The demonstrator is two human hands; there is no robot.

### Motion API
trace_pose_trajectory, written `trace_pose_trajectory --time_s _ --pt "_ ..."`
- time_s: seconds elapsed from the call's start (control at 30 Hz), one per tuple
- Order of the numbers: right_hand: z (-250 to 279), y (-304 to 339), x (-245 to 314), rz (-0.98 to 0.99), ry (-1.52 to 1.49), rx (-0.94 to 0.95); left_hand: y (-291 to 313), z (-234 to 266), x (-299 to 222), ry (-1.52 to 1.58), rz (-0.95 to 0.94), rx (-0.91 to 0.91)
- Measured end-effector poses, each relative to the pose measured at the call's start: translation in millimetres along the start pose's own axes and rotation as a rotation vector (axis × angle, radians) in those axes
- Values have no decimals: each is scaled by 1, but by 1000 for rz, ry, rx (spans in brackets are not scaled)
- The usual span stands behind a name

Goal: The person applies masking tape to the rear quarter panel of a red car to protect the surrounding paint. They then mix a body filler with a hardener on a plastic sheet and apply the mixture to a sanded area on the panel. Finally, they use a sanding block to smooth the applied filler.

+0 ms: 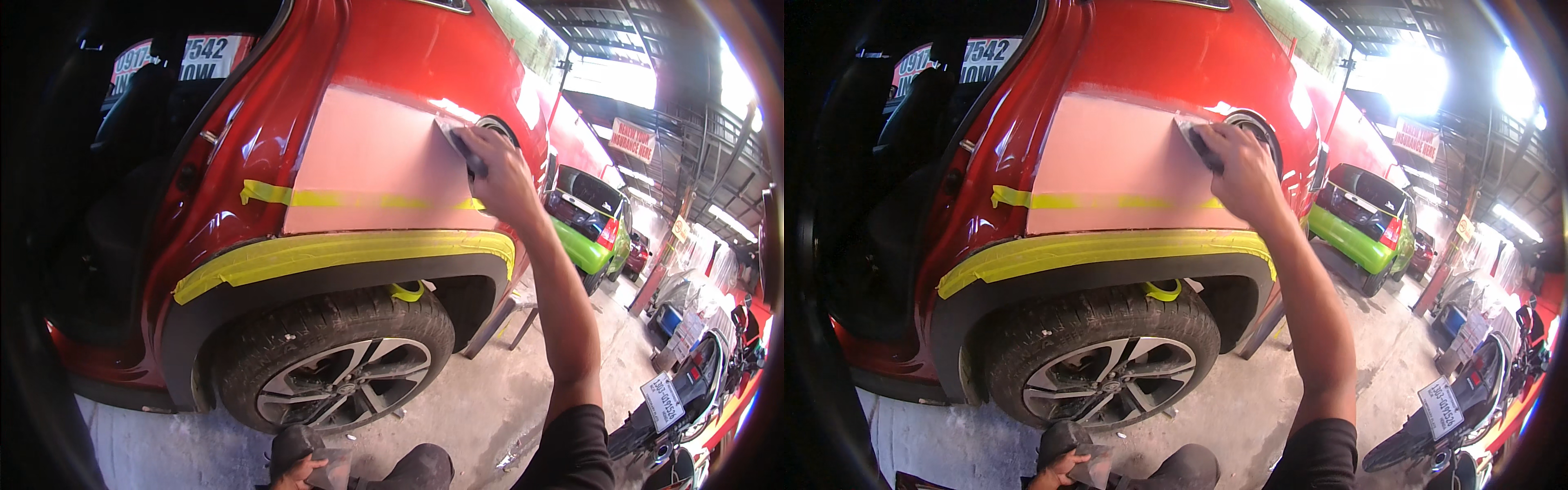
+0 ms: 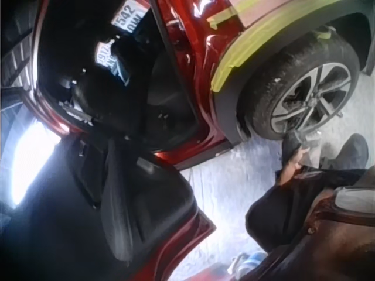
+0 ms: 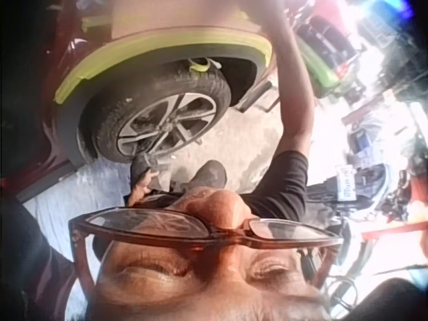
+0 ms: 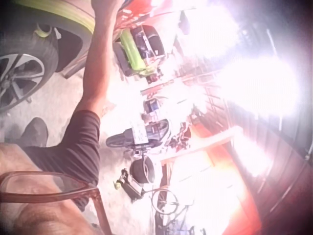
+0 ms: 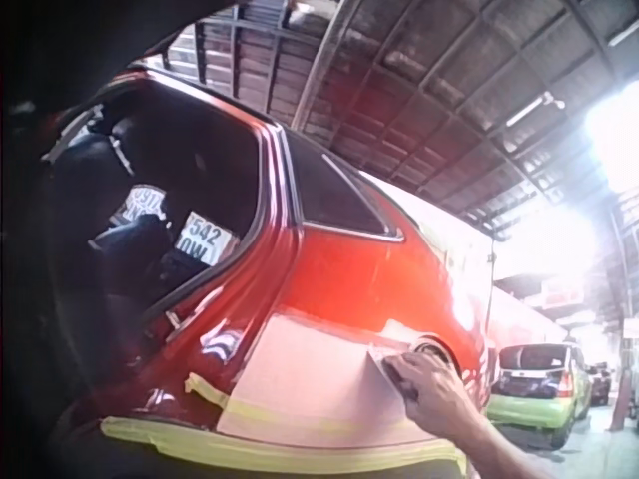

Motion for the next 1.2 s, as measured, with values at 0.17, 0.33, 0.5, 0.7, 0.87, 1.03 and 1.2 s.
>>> trace_pose_trajectory --time_s 0.17,0.33,0.5,0.7,0.87,1.03,1.2 --pt "-21 73 37 -10 113 -135 -49 31 29 210 -13 244" --pt "-40 119 34 10 134 -152 -28 18 21 157 -3 78" --pt "-14 129 26 -7 184 -181 -22 12 18 171 -22 59" --pt "37 47 2 -74 82 -196 -42 24 24 144 -32 185" --pt "23 4 2 40 60 -100 -33 17 19 141 4 199" --pt "4 -10 -1 3 -3 -47 -39 20 23 146 8 209" --pt "-4 -3 7 -19 -15 -57 -22 9 13 114 -19 172"
Point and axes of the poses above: each hand's wrist, its own y-axis away from the middle knuckle, its own z-axis out of the back of the hand, x = y × z, the point moved 4 cm from there along -y, towards the middle knuckle, and after that the axes turned 6 degrees about y, right-handed, at the moved point
